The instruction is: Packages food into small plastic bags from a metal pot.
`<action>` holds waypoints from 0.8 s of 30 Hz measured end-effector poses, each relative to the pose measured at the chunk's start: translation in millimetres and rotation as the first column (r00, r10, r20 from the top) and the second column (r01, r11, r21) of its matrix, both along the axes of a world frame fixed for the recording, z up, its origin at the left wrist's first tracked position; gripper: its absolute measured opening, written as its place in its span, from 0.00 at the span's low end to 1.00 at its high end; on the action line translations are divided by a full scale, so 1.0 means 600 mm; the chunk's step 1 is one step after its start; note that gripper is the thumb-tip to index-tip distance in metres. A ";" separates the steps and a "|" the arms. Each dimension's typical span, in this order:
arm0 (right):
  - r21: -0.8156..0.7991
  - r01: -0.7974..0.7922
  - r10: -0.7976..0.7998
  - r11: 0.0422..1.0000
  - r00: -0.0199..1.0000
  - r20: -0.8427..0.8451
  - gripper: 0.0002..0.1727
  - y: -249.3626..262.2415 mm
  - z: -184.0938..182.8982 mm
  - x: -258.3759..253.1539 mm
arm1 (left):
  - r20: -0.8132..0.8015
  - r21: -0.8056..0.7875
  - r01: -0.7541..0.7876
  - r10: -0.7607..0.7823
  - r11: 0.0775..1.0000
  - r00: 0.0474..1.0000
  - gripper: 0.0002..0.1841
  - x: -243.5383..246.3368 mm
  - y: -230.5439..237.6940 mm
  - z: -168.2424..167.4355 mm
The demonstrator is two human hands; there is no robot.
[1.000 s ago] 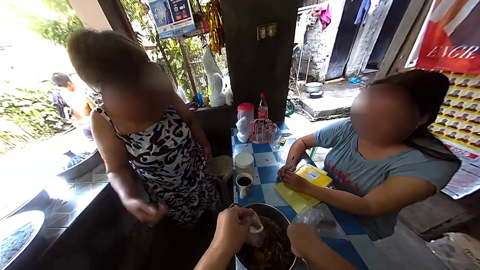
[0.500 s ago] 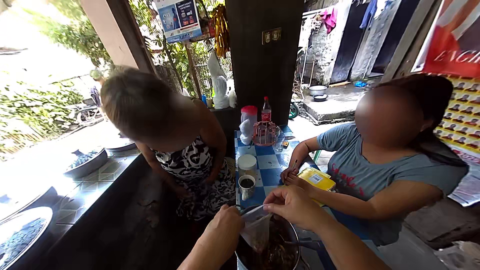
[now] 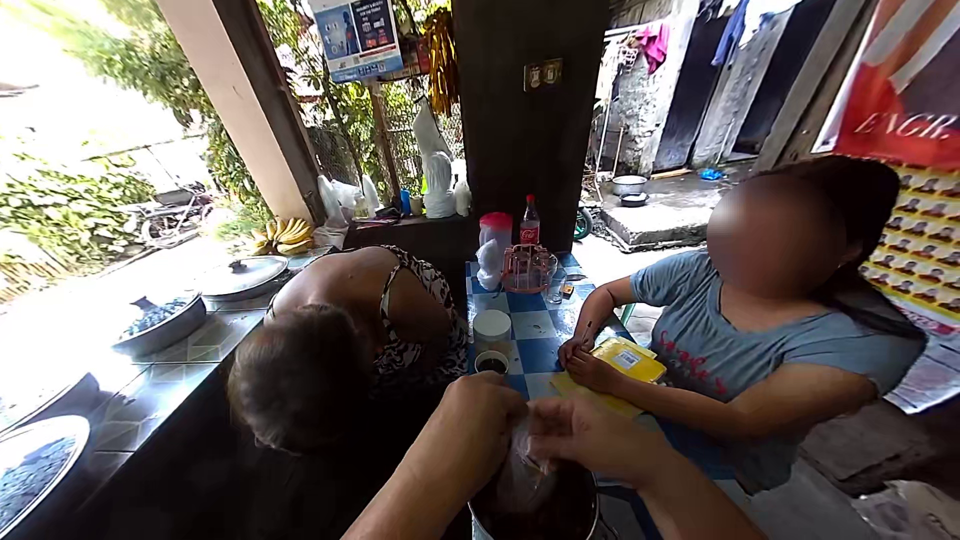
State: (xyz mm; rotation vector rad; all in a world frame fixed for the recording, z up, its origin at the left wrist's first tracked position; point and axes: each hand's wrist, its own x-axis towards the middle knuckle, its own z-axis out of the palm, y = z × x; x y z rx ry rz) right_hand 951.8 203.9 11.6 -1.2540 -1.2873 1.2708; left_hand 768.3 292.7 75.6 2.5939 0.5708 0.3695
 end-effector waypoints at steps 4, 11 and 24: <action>0.064 0.052 -0.045 0.997 0.993 -0.105 0.07 0.000 0.002 -0.005 | 0.342 -0.137 0.037 0.012 0.990 0.940 0.06 -0.010 -0.002 -0.014; 0.330 0.169 -0.082 0.929 0.961 -0.263 0.07 -0.032 0.033 -0.016 | 0.405 -0.559 0.401 -0.183 0.726 0.896 0.36 0.011 0.011 -0.137; 0.557 0.444 -0.288 0.702 0.892 -0.348 0.06 -0.074 0.002 0.101 | 0.451 -0.159 0.418 -0.311 0.894 0.836 0.10 0.046 -0.039 0.071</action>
